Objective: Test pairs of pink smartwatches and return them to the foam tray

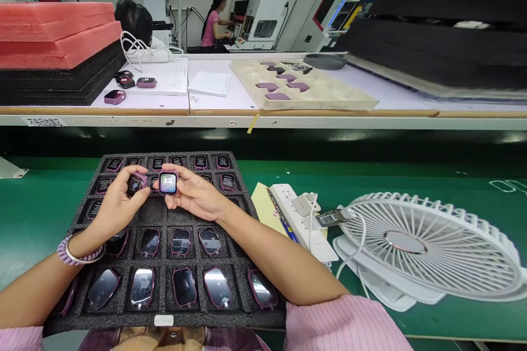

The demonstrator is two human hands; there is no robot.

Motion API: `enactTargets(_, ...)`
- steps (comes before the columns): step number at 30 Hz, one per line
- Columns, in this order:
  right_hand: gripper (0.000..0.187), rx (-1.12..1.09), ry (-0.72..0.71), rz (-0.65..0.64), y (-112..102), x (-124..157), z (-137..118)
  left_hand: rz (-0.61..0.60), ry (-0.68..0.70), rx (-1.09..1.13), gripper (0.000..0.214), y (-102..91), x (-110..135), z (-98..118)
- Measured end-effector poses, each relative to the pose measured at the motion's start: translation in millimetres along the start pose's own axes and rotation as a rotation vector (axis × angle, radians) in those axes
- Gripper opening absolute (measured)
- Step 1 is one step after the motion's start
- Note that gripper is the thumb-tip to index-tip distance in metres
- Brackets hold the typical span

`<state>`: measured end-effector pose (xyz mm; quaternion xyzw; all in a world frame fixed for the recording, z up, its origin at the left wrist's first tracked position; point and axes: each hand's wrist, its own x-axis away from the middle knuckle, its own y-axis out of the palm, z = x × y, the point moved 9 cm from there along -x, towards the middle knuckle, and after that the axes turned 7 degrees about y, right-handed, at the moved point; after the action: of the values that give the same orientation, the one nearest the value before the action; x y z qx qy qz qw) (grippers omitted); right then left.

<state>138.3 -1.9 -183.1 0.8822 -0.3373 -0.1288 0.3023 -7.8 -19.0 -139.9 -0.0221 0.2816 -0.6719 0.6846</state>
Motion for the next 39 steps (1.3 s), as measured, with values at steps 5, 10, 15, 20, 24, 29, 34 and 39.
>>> enactTargets(5,0.060,-0.001,-0.002,-0.005,2.5,0.3,-1.1,0.013,0.003,0.017,0.033,-1.1,-1.0,2.8)
enactTargets(10,0.053,-0.019,-0.001,-0.044,7.4,0.5,-0.8,-0.003,-0.006,0.043,0.035,0.5,-0.4,2.3)
enactTargets(15,0.047,-0.032,-0.020,-0.060,7.8,1.3,-2.3,-0.021,-0.010,0.051,0.034,1.9,-0.8,-0.5)
enactTargets(20,0.061,-0.029,0.016,0.048,-5.3,-1.5,-1.6,-0.066,-0.115,0.237,0.049,11.3,-2.7,-9.9)
enactTargets(24,0.047,-0.037,0.004,0.117,-14.9,-4.2,-3.5,-0.090,-0.314,0.548,0.069,22.8,0.4,-20.2)
enactTargets(29,0.038,-0.046,-0.018,0.157,-21.9,-5.5,-4.2,-0.051,-0.440,0.676,0.071,25.6,2.7,-29.2)
enactTargets(34,0.040,-0.034,-0.014,0.213,-29.1,-4.2,-3.4,-0.051,-0.417,0.661,0.066,25.5,0.8,-33.0)
enactTargets(39,0.046,0.085,-0.013,0.247,-30.8,-1.1,-2.3,-0.079,-0.369,0.639,0.052,27.3,0.5,-29.0)
